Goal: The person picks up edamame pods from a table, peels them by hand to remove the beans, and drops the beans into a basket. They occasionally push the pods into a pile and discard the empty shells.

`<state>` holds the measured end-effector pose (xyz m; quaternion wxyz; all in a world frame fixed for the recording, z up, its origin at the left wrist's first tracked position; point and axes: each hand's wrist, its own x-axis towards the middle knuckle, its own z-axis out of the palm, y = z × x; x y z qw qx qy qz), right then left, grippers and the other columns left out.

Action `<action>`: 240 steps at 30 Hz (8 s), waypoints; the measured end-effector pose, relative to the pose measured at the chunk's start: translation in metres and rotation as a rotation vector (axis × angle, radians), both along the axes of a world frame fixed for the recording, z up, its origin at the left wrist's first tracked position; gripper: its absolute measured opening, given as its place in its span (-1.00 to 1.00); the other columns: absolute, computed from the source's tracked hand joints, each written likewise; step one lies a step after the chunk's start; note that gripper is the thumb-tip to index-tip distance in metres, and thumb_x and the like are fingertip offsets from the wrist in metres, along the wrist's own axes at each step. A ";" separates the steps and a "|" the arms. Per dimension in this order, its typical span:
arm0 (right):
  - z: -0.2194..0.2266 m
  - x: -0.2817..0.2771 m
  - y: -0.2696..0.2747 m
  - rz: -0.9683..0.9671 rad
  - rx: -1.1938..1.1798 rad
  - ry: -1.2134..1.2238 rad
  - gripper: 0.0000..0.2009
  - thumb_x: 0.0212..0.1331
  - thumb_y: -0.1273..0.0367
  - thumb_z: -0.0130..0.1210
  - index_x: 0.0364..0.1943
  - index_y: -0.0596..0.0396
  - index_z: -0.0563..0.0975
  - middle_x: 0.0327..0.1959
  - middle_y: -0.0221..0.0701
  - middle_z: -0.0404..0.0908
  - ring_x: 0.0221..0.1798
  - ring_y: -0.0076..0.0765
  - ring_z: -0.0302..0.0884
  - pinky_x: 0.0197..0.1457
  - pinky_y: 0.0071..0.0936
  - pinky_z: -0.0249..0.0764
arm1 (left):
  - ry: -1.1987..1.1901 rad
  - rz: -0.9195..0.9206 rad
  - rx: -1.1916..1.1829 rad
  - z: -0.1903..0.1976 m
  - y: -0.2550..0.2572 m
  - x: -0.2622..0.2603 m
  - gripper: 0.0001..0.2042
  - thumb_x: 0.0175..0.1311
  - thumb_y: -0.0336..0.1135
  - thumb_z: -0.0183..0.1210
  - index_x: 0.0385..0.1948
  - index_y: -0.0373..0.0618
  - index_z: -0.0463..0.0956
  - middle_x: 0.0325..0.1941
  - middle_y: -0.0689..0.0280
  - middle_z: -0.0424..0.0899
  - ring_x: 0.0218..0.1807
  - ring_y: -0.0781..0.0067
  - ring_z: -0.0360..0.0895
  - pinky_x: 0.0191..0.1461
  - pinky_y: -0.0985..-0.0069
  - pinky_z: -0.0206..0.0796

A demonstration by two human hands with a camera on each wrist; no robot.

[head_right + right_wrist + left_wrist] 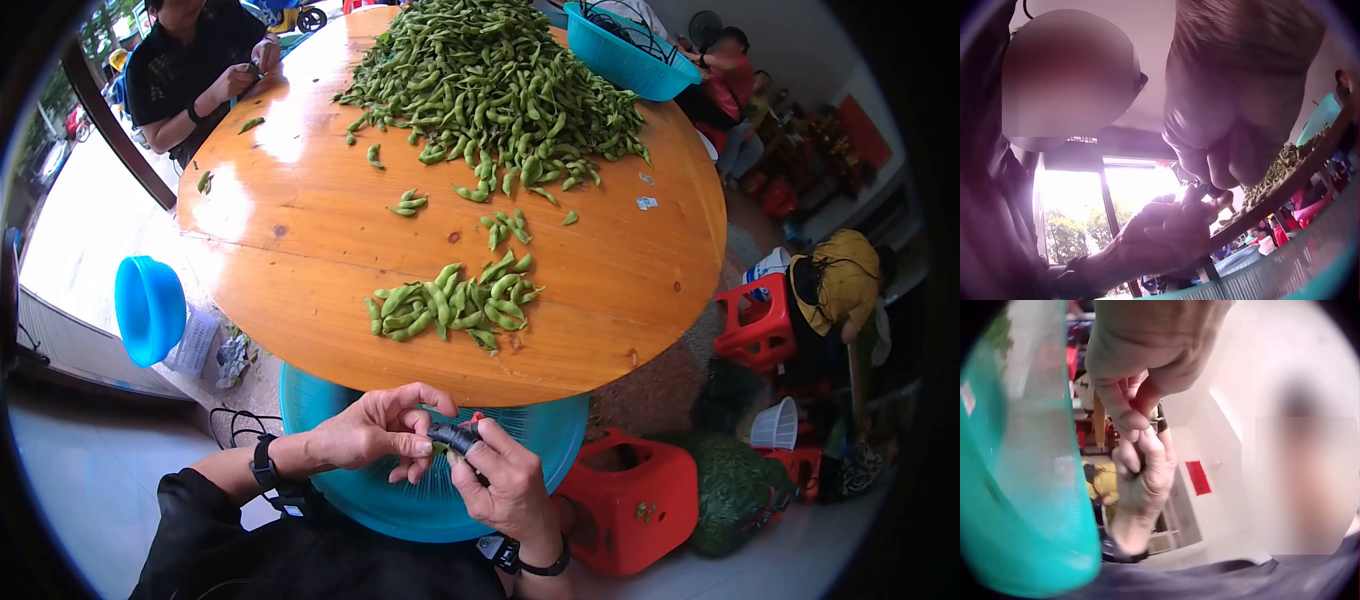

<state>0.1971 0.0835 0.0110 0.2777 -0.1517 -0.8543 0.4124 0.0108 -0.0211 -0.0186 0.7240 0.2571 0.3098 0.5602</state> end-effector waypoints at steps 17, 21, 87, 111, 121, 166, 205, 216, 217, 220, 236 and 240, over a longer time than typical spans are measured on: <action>-0.016 0.017 -0.009 -0.262 -0.115 -0.182 -0.81 0.11 0.48 0.20 -0.19 0.24 0.61 -0.37 -0.15 0.58 -0.37 -0.06 0.59 -0.26 -0.31 0.52 | 1.405 0.114 0.482 -0.033 -0.025 0.007 -0.79 0.15 -0.54 0.18 -0.19 -0.21 0.41 -0.34 0.15 0.52 -0.33 0.10 0.61 -0.35 0.27 0.50; -0.017 0.002 -0.017 -0.139 -0.184 -0.151 -0.73 0.11 0.40 0.31 -0.12 0.21 0.62 -0.33 -0.18 0.58 -0.32 -0.12 0.59 -0.22 -0.36 0.52 | 0.900 0.185 0.356 -0.003 -0.010 0.017 -0.76 0.25 -0.48 0.22 -0.12 -0.22 0.36 -0.33 0.05 0.62 -0.28 0.00 0.66 -0.30 0.18 0.48; -0.018 0.000 -0.014 -0.158 -0.292 -0.145 -0.92 0.11 0.53 0.14 -0.38 0.31 0.51 -0.49 -0.28 0.47 -0.52 -0.29 0.52 -0.41 -0.36 0.43 | 0.956 0.103 0.179 0.009 -0.005 0.016 -0.66 0.49 -0.39 -0.03 0.23 -0.26 0.32 -0.37 0.15 0.65 -0.40 0.33 0.61 -0.24 0.44 0.47; -0.020 0.002 -0.032 -0.240 -0.964 0.139 -0.86 0.33 0.51 -0.02 -0.15 0.29 0.52 -0.50 -0.49 0.41 -0.60 -0.74 0.18 -0.62 -0.72 0.09 | 0.196 0.207 -0.222 -0.004 -0.006 0.039 -0.75 0.60 -0.22 -0.14 -0.24 -0.13 0.45 -0.47 0.48 0.46 -0.51 0.69 0.34 -0.41 0.68 0.24; -0.022 0.003 -0.025 -0.210 -1.021 0.081 -0.81 0.30 0.50 0.04 -0.07 0.24 0.57 -0.42 -0.41 0.50 -0.55 -0.60 0.32 -0.55 -0.63 0.19 | 0.018 0.265 -0.265 -0.007 -0.002 0.043 -0.81 0.55 -0.33 -0.10 -0.25 -0.16 0.47 -0.48 0.46 0.45 -0.51 0.66 0.34 -0.39 0.66 0.24; -0.004 -0.005 -0.014 -0.100 -1.079 0.089 -0.81 0.40 0.47 -0.03 -0.06 0.33 0.52 -0.65 -0.55 0.34 -0.63 -0.72 0.18 -0.60 -0.67 0.11 | 0.676 0.188 0.098 0.019 0.003 0.000 -0.82 0.39 -0.44 0.15 -0.14 -0.22 0.33 -0.44 0.23 0.63 -0.46 0.49 0.56 -0.35 0.46 0.42; -0.014 0.001 -0.011 -0.106 -0.165 -0.138 -0.94 0.12 0.52 0.10 -0.40 0.28 0.52 -0.54 -0.26 0.48 -0.52 -0.28 0.54 -0.46 -0.39 0.39 | 0.994 -0.049 0.184 0.000 -0.004 0.012 -0.64 0.51 -0.25 -0.01 0.17 -0.32 0.29 -0.32 -0.03 0.67 -0.25 -0.01 0.67 -0.22 0.26 0.45; -0.027 -0.013 -0.047 -0.336 0.086 -0.178 -0.92 0.09 0.56 0.11 -0.33 0.28 0.50 -0.36 -0.08 0.50 -0.37 0.15 0.54 -0.33 -0.12 0.49 | -0.043 0.130 -0.231 -0.019 -0.001 0.032 -0.60 0.40 -0.38 -0.24 0.17 -0.36 0.41 -0.19 0.26 0.54 -0.33 0.51 0.46 -0.27 0.54 0.40; -0.029 -0.014 -0.049 -0.358 0.129 -0.181 -0.91 0.08 0.57 0.11 -0.32 0.29 0.49 -0.33 -0.04 0.50 -0.34 0.19 0.54 -0.31 -0.09 0.50 | -0.012 0.186 -0.280 -0.015 -0.001 0.035 -0.60 0.38 -0.39 -0.24 0.14 -0.36 0.43 -0.21 0.28 0.52 -0.35 0.52 0.43 -0.30 0.55 0.38; -0.038 -0.017 -0.051 -0.377 0.185 -0.174 -0.90 0.06 0.57 0.11 -0.33 0.31 0.47 -0.28 0.04 0.49 -0.28 0.27 0.54 -0.24 -0.03 0.54 | -0.016 0.244 -0.314 -0.015 0.000 0.044 -0.61 0.36 -0.39 -0.24 0.10 -0.28 0.47 -0.23 0.30 0.50 -0.31 0.55 0.41 -0.32 0.56 0.36; -0.039 -0.008 -0.039 -0.373 0.076 -0.073 -0.91 0.12 0.52 0.11 -0.34 0.28 0.50 -0.32 -0.02 0.56 -0.35 0.18 0.58 -0.31 -0.12 0.58 | -0.266 0.299 -0.231 -0.015 0.000 0.049 -0.86 0.46 -0.35 0.01 -0.12 -0.19 0.47 -0.20 0.42 0.53 -0.19 0.67 0.43 -0.16 0.56 0.34; -0.041 -0.003 -0.032 -0.347 0.001 -0.008 -0.89 0.18 0.48 0.12 -0.27 0.28 0.52 -0.45 -0.17 0.54 -0.47 -0.06 0.58 -0.43 -0.28 0.50 | 0.098 0.193 -0.117 -0.029 -0.007 0.036 -0.76 0.53 -0.23 -0.01 -0.10 -0.24 0.49 -0.23 0.33 0.60 -0.29 0.60 0.50 -0.26 0.59 0.36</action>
